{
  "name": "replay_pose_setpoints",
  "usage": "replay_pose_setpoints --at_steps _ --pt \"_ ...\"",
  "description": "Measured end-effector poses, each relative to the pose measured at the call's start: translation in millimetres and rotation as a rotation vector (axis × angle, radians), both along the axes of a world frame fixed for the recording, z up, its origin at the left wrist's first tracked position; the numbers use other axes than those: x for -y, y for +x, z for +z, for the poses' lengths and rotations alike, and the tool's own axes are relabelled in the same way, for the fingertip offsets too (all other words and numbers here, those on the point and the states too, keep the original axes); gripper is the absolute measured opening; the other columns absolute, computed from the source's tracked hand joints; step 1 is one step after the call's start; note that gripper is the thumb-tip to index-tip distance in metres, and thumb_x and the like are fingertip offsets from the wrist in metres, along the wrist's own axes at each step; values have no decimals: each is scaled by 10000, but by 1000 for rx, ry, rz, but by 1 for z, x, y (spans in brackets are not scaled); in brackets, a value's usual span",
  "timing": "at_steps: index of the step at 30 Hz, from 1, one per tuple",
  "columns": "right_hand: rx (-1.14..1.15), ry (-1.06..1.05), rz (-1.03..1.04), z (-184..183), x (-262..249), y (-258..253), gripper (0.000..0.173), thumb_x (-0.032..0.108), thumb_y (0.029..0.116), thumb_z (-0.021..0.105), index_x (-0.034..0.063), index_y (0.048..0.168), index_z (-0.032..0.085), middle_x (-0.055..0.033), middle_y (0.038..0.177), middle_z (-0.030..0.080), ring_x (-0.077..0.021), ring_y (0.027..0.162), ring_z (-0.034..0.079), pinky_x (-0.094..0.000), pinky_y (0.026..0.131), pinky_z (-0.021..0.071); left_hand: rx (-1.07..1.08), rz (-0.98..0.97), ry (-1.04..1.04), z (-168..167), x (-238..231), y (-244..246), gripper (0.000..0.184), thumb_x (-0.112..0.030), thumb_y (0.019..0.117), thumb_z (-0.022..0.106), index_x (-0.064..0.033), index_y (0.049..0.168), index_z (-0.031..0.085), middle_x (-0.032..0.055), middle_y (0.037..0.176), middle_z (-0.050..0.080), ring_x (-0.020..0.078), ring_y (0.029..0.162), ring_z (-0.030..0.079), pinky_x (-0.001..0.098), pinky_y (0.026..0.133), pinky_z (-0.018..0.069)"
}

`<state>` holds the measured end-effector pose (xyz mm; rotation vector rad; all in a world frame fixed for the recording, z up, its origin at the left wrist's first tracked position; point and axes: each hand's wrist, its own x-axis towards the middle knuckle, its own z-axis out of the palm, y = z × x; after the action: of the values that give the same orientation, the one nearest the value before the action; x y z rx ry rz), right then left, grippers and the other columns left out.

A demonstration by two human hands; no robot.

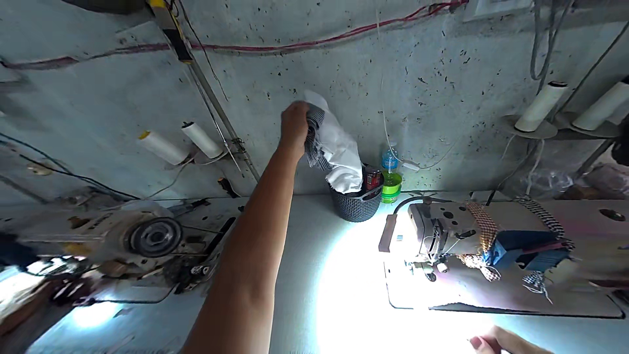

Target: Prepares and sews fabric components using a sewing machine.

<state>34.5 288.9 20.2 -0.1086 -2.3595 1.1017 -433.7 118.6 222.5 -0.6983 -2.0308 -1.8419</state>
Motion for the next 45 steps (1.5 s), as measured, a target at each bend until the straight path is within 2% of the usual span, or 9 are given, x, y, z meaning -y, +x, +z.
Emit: replay_pose_setpoints --at_steps 5,9,14,18,21,28,34,38,45 --pt "-269 -324 230 57 47 -78 304 203 1075 482 8 1195 682 5 998 708 -14 808 665 -210 709 593 -82 -136 278 24 48 89 229 -188 1065 391 -162 921 567 -57 787 641 60 764 660 289 717 581" --pt "-38 -687 361 95 109 -152 839 212 979 688 176 1632 163 -137 1438 529 -180 896 728 -349 700 646 -66 -198 319 7 81 168 219 -146 1059 373 -175 975 573 -68 829 659 37 805 666 250 748 583" --pt "-41 -956 521 76 143 -173 178 101 1057 507 40 1201 592 -63 932 683 -124 758 685 -300 719 608 17 136 -24 -40 139 225 152 -191 1050 453 -185 1064 604 -146 833 611 -70 742 605 154 676 540" --pt "-213 -1162 682 47 145 -155 204 95 1024 525 138 1142 685 26 1103 695 -72 1017 649 -313 945 538 236 95 -293 -105 162 245 163 -184 1051 510 -71 1040 626 -23 746 595 31 625 569 249 578 513" --pt "-233 -855 611 25 142 -135 339 65 978 601 37 1315 623 -82 1405 569 -99 1144 631 -309 951 563 298 -150 -309 -144 131 292 151 -13 949 537 -14 1068 630 -97 819 639 -83 743 610 137 696 537" --pt "-337 -391 -237 -20 61 -30 181 40 994 543 -35 1141 619 1 965 680 22 831 649 -179 751 572 221 -673 -422 -189 110 305 239 -226 952 649 -118 1137 755 -98 914 757 -45 775 689 152 700 588" --pt "-47 150 -453 -71 -38 -13 316 58 927 593 -66 1203 684 -221 1137 669 -262 1043 668 -391 907 570 275 -388 -370 -195 130 277 207 -191 949 592 -137 1065 756 -110 842 735 -38 699 669 132 622 557" --pt "542 467 -141 -91 -53 -67 569 183 1015 472 180 1583 426 -66 1661 352 -273 1555 272 -539 1261 187 25 62 -510 -252 135 254 274 -234 959 590 -8 1014 734 30 875 733 -65 763 637 130 707 512" --pt "894 202 -128 -89 -85 -180 393 290 988 670 -7 1245 671 -250 1245 658 -392 1201 609 -595 1038 449 -117 315 -778 -294 127 257 428 -346 968 498 4 981 745 188 774 717 308 683 707 498 594 506"
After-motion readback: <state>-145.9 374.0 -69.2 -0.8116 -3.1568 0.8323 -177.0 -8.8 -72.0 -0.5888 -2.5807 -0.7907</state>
